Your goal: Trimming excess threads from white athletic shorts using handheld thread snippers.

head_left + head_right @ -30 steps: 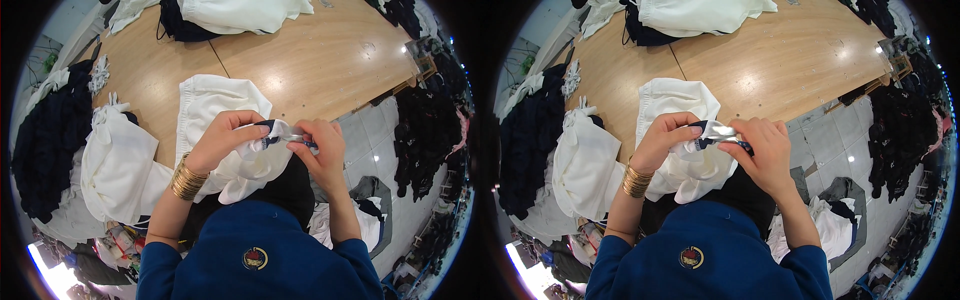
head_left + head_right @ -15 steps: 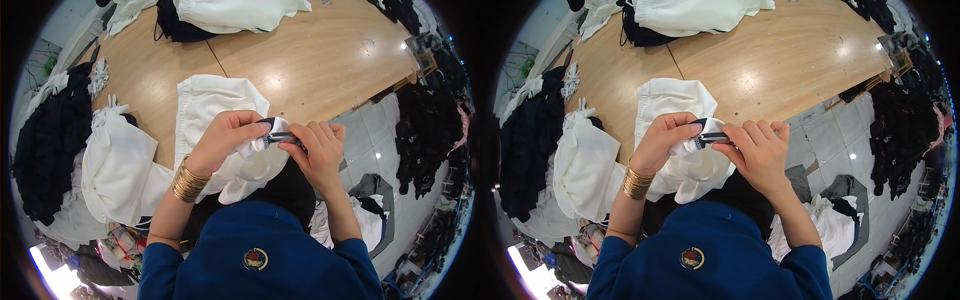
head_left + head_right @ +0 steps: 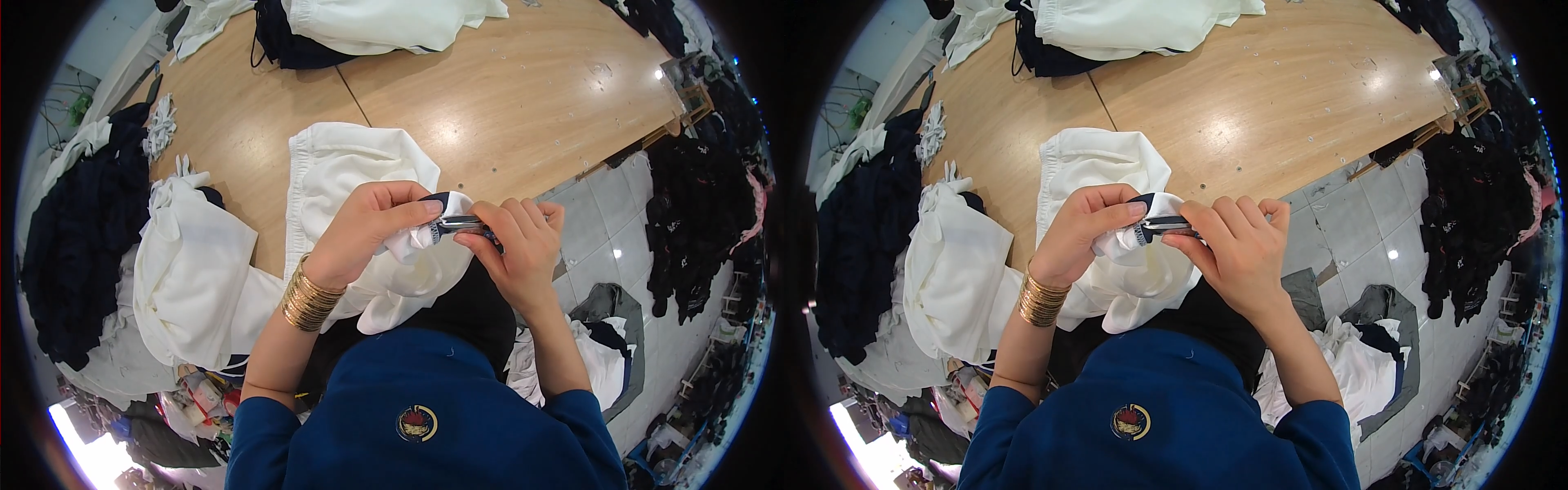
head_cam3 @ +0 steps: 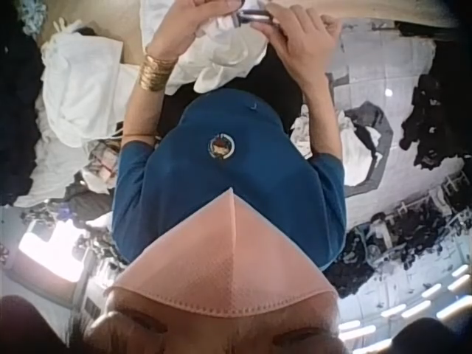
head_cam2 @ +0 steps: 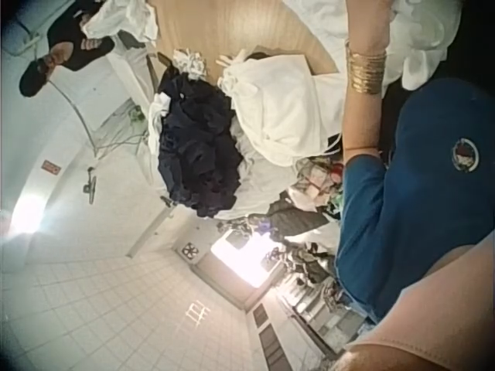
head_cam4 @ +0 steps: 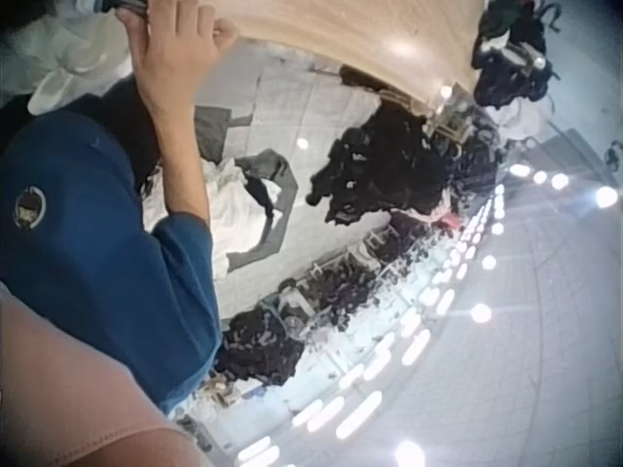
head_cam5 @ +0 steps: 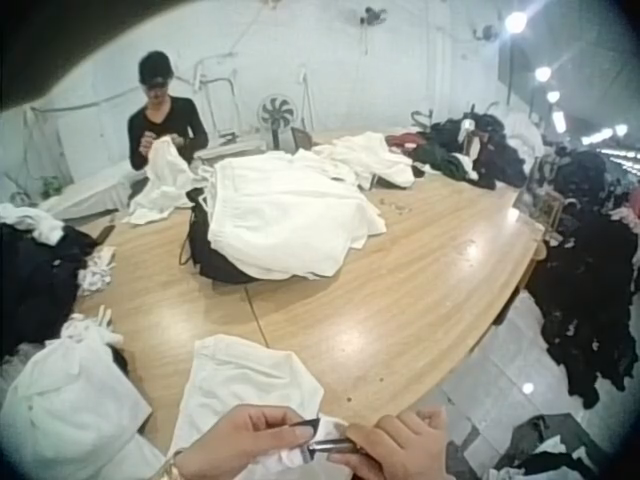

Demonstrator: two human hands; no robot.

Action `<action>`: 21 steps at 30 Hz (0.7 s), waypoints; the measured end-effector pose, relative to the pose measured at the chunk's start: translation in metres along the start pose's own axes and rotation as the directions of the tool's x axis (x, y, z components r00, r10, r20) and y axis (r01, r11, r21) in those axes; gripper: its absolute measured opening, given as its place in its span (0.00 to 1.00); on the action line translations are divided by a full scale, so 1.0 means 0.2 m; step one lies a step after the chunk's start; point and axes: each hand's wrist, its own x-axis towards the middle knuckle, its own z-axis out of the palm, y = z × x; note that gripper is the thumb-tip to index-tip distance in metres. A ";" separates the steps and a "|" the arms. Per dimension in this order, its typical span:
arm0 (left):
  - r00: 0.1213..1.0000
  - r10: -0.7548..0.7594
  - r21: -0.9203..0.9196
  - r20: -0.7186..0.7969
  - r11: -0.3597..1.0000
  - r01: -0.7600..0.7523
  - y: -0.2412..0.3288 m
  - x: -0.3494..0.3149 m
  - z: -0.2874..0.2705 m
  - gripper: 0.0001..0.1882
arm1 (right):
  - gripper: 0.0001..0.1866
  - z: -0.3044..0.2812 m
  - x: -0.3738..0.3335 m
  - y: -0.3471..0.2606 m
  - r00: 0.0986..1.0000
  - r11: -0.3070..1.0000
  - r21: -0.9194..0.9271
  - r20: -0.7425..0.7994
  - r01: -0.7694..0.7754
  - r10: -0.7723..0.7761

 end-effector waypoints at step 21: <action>1.000 -0.013 0.006 -0.011 1.000 0.013 0.00 0.00 0.00 0.07 | 0.14 -0.01 0.00 0.00 1.000 1.000 -0.014 0.014 -0.010 0.010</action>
